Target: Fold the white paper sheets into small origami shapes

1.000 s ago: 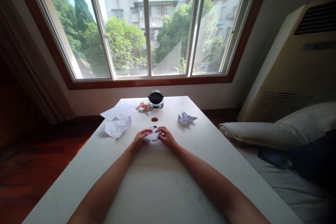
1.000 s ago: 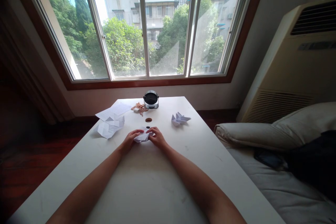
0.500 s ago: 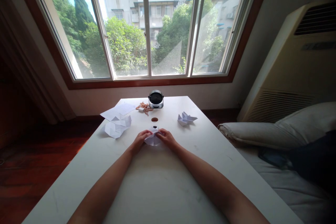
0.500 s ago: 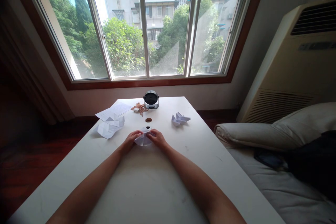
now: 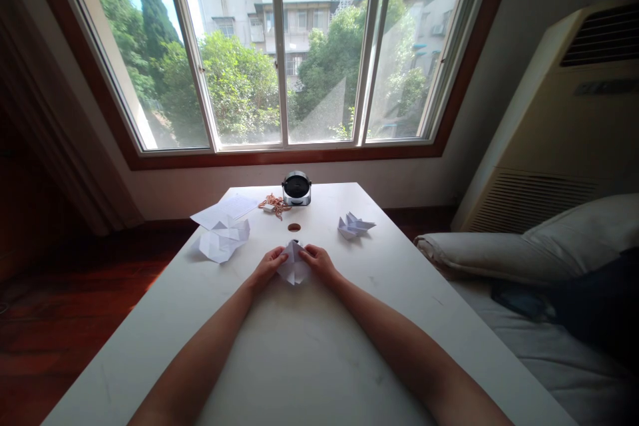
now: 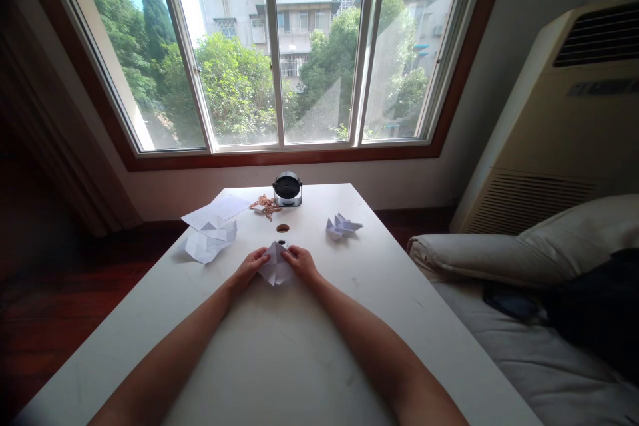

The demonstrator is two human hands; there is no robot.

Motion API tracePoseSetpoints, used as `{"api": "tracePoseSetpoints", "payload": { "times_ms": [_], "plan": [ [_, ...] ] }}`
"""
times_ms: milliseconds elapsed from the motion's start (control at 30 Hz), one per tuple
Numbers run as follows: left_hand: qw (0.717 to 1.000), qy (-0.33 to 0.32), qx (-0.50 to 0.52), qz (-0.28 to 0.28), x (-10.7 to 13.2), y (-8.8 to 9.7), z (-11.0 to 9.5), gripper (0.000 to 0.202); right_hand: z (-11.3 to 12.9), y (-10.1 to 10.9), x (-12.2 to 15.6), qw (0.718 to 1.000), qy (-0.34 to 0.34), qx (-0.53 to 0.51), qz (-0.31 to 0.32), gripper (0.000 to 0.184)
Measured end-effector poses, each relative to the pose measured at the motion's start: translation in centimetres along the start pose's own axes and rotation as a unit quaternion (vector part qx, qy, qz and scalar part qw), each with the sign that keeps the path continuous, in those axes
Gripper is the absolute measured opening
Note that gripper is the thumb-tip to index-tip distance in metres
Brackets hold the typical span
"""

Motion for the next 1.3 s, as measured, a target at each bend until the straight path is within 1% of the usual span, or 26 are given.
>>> {"api": "tracePoseSetpoints", "payload": {
  "times_ms": [100,233,400,733,867,1300],
  "plan": [
    [1.000,-0.003,0.006,-0.005,-0.2,0.2,0.1,0.045,0.1,0.0,0.0,1.000,0.001,0.001,-0.002,0.038],
    [1.000,-0.005,0.011,-0.008,-0.6,0.5,0.5,0.050,0.0,0.0,-0.1,1.000,0.004,0.002,0.002,0.038],
    [1.000,-0.013,0.011,0.006,-0.7,0.8,0.8,0.054,-0.4,-0.1,-0.2,1.000,0.006,-0.012,0.018,0.039],
    [0.999,-0.002,0.003,0.045,0.1,0.5,-0.2,0.055,-0.2,-0.1,-0.1,0.997,0.003,-0.046,0.057,0.044],
    [0.998,0.004,0.001,0.058,0.1,0.5,-0.3,0.055,0.0,-0.1,-0.1,0.996,0.001,-0.051,0.076,0.046],
    [0.999,0.005,0.029,0.041,-0.6,1.0,1.0,0.047,0.3,-0.1,-0.1,0.997,0.009,-0.033,0.074,0.046]
  ]
}}
Point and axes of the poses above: each hand's wrist, its own x-axis away from the middle knuckle, its own y-axis out of the back of the hand, z = x × y, the point moved 2 cm from there along -x, towards the middle knuckle, and after that the axes turned 1 degree about -y, right-handed, at the moved point
